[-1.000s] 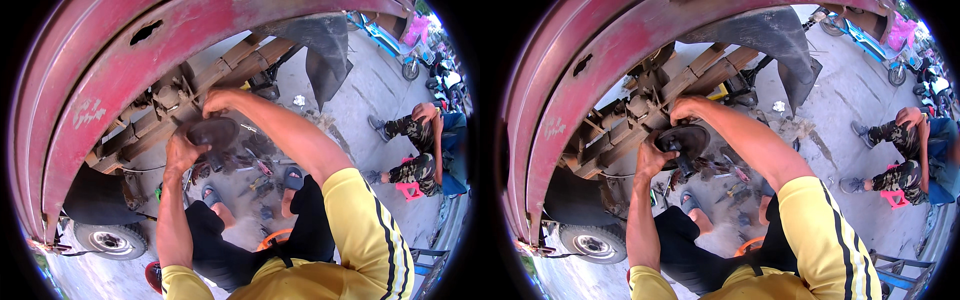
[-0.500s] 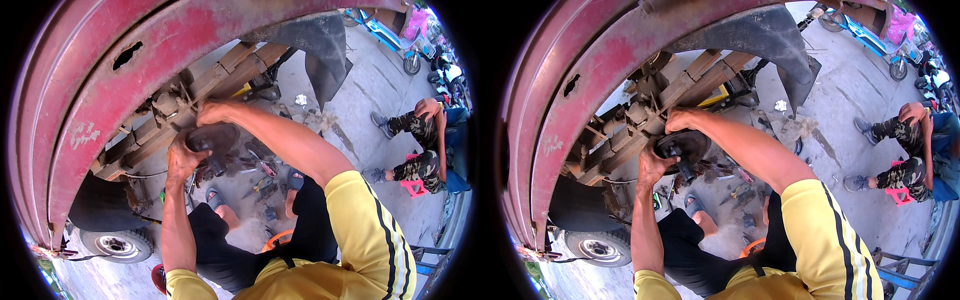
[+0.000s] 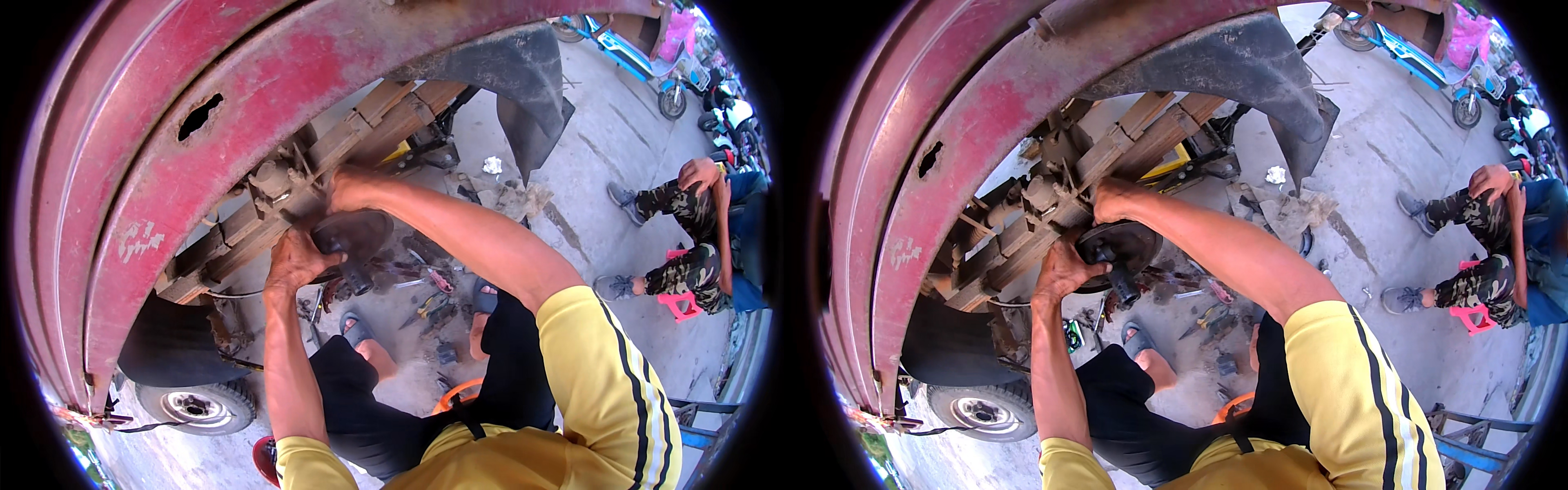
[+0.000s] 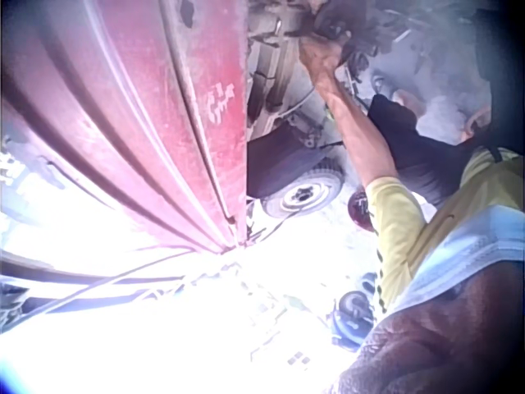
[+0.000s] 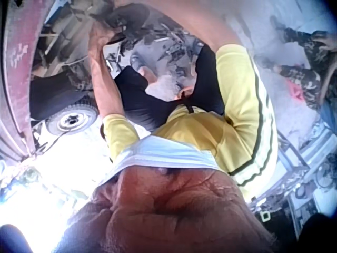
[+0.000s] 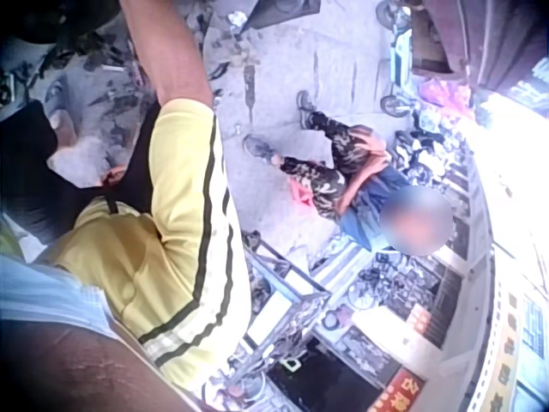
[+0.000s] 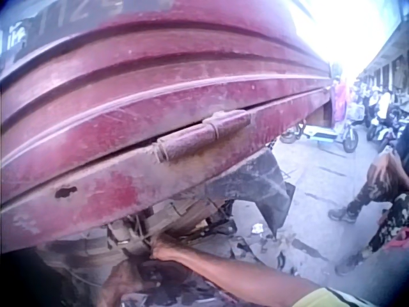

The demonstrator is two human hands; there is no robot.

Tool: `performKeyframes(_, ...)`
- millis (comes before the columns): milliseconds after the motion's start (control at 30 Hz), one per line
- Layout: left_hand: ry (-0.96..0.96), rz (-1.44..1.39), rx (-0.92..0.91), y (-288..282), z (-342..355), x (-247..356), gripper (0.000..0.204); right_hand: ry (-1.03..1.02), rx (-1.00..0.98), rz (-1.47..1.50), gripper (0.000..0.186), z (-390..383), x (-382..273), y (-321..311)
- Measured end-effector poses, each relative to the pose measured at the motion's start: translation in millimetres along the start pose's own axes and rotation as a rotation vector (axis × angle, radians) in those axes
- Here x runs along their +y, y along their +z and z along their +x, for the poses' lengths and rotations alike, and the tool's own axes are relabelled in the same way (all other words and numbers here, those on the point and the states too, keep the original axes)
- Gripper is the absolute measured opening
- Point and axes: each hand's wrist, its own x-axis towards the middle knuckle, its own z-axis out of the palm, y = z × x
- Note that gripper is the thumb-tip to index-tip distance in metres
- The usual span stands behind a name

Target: The person handles a small metal pin and spring, wipes a brake component, and reattaches a brake drum to a vehicle axle by hand.

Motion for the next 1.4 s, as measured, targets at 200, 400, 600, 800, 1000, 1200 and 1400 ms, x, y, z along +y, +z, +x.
performKeyframes(200,0.05,-0.034,0.03,0,-1,-6,0.075,0.161,0.014,-0.024,0.025,-22,-28,-11)
performKeyframes(400,0.051,-0.078,0.015,0,-2,-2,0.072,0.184,0.088,0.115,0.024,-12,-9,2)
performKeyframes(600,0.041,-0.093,0.019,0,-4,-5,0.072,0.275,0.094,0.159,0.029,-11,-16,4)
performKeyframes(800,0.079,-0.122,0.08,4,-5,-12,0.074,0.2,0.131,0.078,0.035,-17,-25,7)
performKeyframes(1000,0.11,-0.155,0.136,5,-10,-16,0.074,0.18,0.123,-0.015,0.034,-24,-39,5)
performKeyframes(1200,0.079,-0.141,0.122,6,-10,-13,0.069,0.164,0.104,-0.049,0.032,-16,-33,3)
performKeyframes(1400,0.087,-0.129,0.126,5,-10,-15,0.068,0.198,0.054,-0.047,0.046,-14,-35,4)
